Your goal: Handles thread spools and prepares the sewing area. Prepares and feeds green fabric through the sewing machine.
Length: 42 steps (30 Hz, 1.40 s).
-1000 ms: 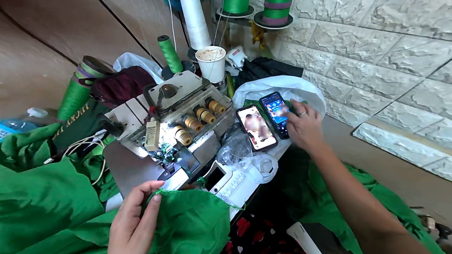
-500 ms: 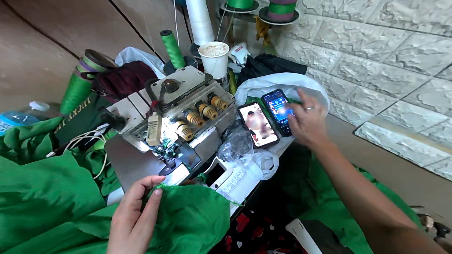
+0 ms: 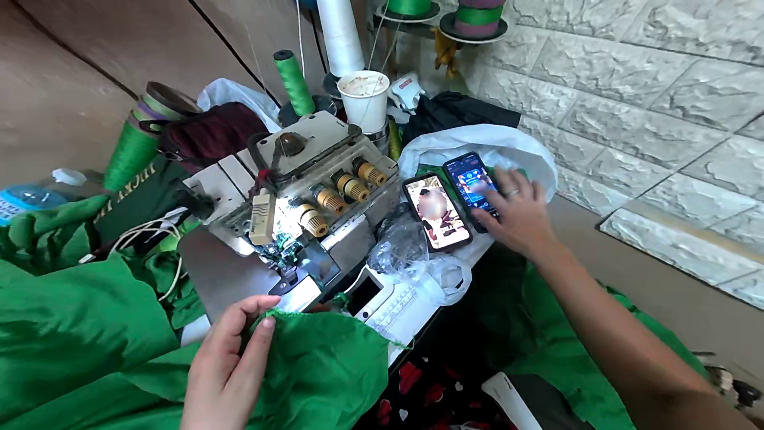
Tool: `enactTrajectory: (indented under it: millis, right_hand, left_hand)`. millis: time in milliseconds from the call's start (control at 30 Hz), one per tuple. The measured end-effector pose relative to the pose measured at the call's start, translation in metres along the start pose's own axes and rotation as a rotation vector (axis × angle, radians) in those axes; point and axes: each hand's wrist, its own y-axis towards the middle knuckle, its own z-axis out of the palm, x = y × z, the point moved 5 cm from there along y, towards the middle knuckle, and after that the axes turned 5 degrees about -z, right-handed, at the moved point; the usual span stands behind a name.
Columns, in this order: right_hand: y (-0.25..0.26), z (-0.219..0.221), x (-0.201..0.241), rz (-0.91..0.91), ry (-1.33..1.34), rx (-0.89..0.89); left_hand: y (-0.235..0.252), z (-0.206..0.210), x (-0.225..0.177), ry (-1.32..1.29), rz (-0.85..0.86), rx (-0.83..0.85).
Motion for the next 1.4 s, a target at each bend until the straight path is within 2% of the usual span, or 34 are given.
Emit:
enactTrajectory:
  millis: [33,167,267,400,500,633,733,867,967,1000,1100,1133,1200,1233,1333,1367,1400]
  right_hand:
    - [0.0,0.003,-0.002,0.029,0.009,0.057]
    - [0.002,-0.012,0.007,-0.036,0.005,-0.167]
    - [0.002,0.004,-0.002,0.015,-0.011,0.018]
    - [0.004,-0.01,0.008,-0.068,-0.014,-0.173]
    - [0.004,0.003,0.0,0.002,-0.011,0.019]
    - [0.007,-0.015,0.01,-0.051,-0.01,-0.177]
    - [0.005,0.002,0.0,0.005,-0.005,0.009]
    - [0.004,-0.012,0.011,-0.07,-0.013,-0.198]
    - [0.004,0.003,0.001,0.003,-0.007,0.009]
    - [0.007,-0.002,0.003,-0.001,-0.009,-0.002]
    - [0.005,-0.018,0.013,-0.083,-0.025,-0.2]
    - [0.004,-0.012,0.01,-0.069,-0.019,-0.172]
    - [0.004,0.0,0.002,0.004,0.0,-0.005]
    - [0.006,-0.004,0.003,0.009,0.001,0.006]
    - [0.005,-0.025,0.013,-0.068,-0.026,-0.199]
    - [0.003,-0.019,0.011,-0.073,-0.029,-0.209]
    - [0.001,-0.008,0.004,-0.051,-0.02,-0.144]
  left_hand:
    - [0.0,0.0,0.0,-0.002,0.0,0.003]
    - [-0.001,-0.002,0.001,0.002,-0.014,-0.006]
    - [0.0,-0.001,0.0,0.004,-0.008,0.005]
    - [-0.001,-0.001,0.001,-0.001,-0.004,-0.009]
    - [0.0,-0.001,0.0,-0.004,-0.006,-0.01]
    - [-0.001,-0.001,0.002,-0.008,-0.015,-0.019]
    - [0.0,-0.001,0.001,-0.015,-0.007,-0.011]
    - [-0.001,-0.002,0.002,-0.012,-0.003,-0.02]
    - [0.001,-0.001,0.002,-0.009,-0.001,-0.012]
    - [0.001,-0.001,0.002,-0.01,0.005,-0.014]
    - [-0.001,-0.001,0.002,-0.016,0.014,-0.012]
    - [-0.001,-0.001,0.002,-0.019,0.016,-0.011]
    - [0.0,0.0,0.001,-0.023,0.013,-0.01]
    - [-0.001,0.0,0.002,-0.024,0.007,-0.016]
    - [-0.002,-0.001,0.002,-0.024,0.003,-0.02]
    - [-0.001,-0.001,0.003,-0.028,0.009,-0.019]
    - [0.0,-0.001,0.003,-0.036,0.013,-0.017]
